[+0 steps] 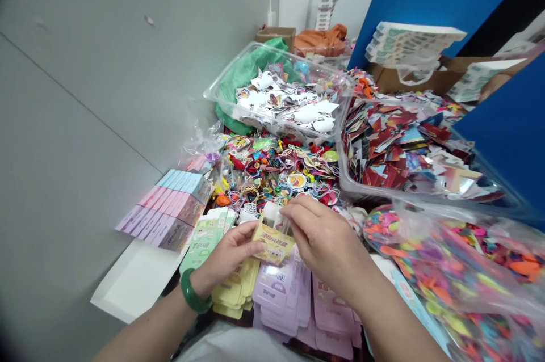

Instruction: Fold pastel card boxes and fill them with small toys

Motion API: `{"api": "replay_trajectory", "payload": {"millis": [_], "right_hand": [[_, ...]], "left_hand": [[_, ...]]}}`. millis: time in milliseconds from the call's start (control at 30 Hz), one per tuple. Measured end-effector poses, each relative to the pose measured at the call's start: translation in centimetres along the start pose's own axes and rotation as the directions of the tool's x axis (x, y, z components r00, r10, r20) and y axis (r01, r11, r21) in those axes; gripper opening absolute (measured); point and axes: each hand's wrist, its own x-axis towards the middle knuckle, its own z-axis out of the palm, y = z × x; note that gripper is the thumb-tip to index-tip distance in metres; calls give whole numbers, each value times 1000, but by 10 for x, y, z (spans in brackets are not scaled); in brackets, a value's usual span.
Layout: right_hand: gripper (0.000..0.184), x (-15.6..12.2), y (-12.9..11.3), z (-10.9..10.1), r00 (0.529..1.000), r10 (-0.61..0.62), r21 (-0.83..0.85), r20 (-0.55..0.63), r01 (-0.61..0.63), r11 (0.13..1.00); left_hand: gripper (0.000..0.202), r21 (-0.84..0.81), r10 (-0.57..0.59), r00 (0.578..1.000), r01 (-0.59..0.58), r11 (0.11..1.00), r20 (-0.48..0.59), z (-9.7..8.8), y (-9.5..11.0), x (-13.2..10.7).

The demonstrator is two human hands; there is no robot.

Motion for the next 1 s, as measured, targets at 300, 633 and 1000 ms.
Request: {"api": "replay_trajectory", "payload": {"millis": [300,633,1000], "right_hand": [[21,-2,6,3,997,-82,-54,-6,81,995],[19,-8,-1,22,974,8,-119,-227,-36,992],[20,-7,-5,21,975,7,12,-224,-5,1000]], "left_hand": [[38,-16,-15,1000,15,1000,-2,-4,-2,2],[40,-75,33,998,-37,996,-48,-3,-5,2],[44,-107,21,991,-35,994,-129,-1,1,0]]}}
